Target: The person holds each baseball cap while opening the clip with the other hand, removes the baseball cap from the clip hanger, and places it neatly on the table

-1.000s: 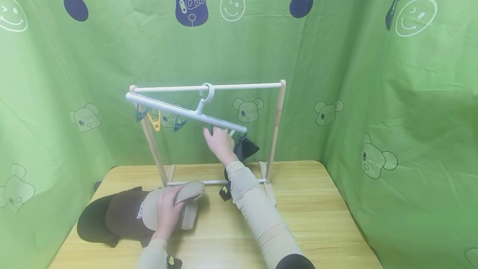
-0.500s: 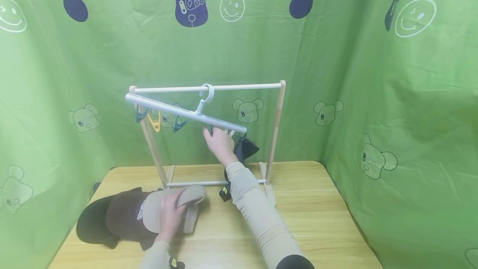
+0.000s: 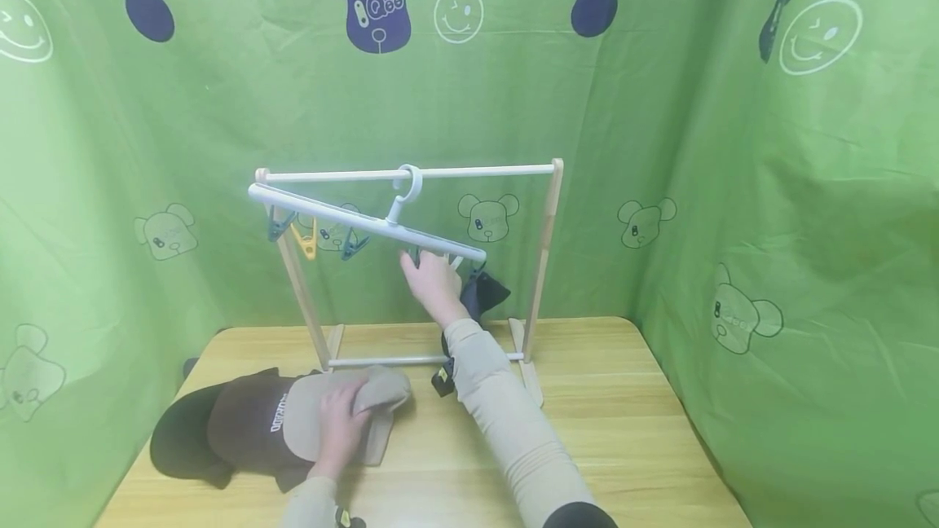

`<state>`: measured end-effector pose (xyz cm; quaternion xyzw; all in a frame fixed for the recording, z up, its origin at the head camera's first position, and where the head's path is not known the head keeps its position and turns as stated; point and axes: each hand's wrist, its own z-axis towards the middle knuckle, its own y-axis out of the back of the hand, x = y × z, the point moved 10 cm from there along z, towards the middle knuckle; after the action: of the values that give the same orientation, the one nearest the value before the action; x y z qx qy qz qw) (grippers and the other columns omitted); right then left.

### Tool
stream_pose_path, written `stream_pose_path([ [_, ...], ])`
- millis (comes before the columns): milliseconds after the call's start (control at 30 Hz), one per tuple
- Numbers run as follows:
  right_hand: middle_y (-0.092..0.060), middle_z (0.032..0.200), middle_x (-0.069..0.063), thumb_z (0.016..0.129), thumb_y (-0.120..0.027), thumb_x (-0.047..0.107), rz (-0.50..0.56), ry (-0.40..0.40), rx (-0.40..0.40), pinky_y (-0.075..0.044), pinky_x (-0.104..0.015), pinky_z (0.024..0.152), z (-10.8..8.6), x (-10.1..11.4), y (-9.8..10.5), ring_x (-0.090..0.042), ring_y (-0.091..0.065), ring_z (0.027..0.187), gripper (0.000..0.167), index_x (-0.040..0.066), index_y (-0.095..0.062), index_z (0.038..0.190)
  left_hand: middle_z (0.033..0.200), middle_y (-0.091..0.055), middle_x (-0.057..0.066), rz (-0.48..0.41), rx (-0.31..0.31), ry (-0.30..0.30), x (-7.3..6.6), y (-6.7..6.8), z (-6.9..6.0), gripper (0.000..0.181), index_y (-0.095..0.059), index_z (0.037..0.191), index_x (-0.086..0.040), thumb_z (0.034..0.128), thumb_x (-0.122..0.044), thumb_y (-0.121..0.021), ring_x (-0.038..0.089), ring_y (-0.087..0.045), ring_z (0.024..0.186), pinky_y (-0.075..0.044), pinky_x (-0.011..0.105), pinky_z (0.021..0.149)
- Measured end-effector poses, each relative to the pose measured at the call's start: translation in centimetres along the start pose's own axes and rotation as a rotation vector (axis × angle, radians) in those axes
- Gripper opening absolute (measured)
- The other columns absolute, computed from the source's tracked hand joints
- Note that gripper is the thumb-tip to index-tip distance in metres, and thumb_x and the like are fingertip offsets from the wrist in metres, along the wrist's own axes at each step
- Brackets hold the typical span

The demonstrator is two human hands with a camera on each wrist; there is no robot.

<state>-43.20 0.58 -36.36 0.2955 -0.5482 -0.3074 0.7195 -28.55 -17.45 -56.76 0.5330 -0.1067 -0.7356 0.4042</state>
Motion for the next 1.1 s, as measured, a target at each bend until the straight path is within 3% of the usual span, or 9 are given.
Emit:
stream_pose_path([
  [300,-0.051,0.066,-0.004,0.096,-0.041,0.058,0.024,-0.004,-0.005,-0.037,-0.031,0.052,0.0,-0.2,0.0,-0.021,-0.05,0.058,0.05,0.015,-0.052,0.074,0.114,-0.067,0.02,0.008,0.025,-0.025,0.5,-0.5,-0.2,0.05,-0.066,0.117,-0.004,0.0713,-0.014,-0.082,0.041,-0.053,0.111,-0.039,0.054,0.1],
  [733,-0.052,0.065,-0.005,0.096,-0.041,0.058,0.014,0.009,-0.034,-0.037,-0.032,0.051,0.1,-0.4,-0.1,-0.021,-0.05,0.057,0.05,0.015,-0.052,0.073,0.125,-0.06,0.021,0.114,0.194,-0.028,1.0,-2.1,-0.2,0.053,-0.056,0.128,-0.003,0.0835,-0.024,-0.074,0.04,-0.052,0.12,-0.037,0.055,0.106],
  [1100,-0.051,0.065,-0.004,0.096,-0.04,0.058,0.017,0.009,-0.024,-0.036,-0.031,0.051,0.0,-0.1,0.0,-0.021,-0.049,0.057,0.05,0.015,-0.051,0.072,0.129,-0.052,0.024,0.195,0.257,-0.064,1.0,-2.8,-0.6,0.061,-0.048,0.136,-0.004,0.0847,-0.027,-0.073,0.043,-0.044,0.124,-0.03,0.063,0.105],
])
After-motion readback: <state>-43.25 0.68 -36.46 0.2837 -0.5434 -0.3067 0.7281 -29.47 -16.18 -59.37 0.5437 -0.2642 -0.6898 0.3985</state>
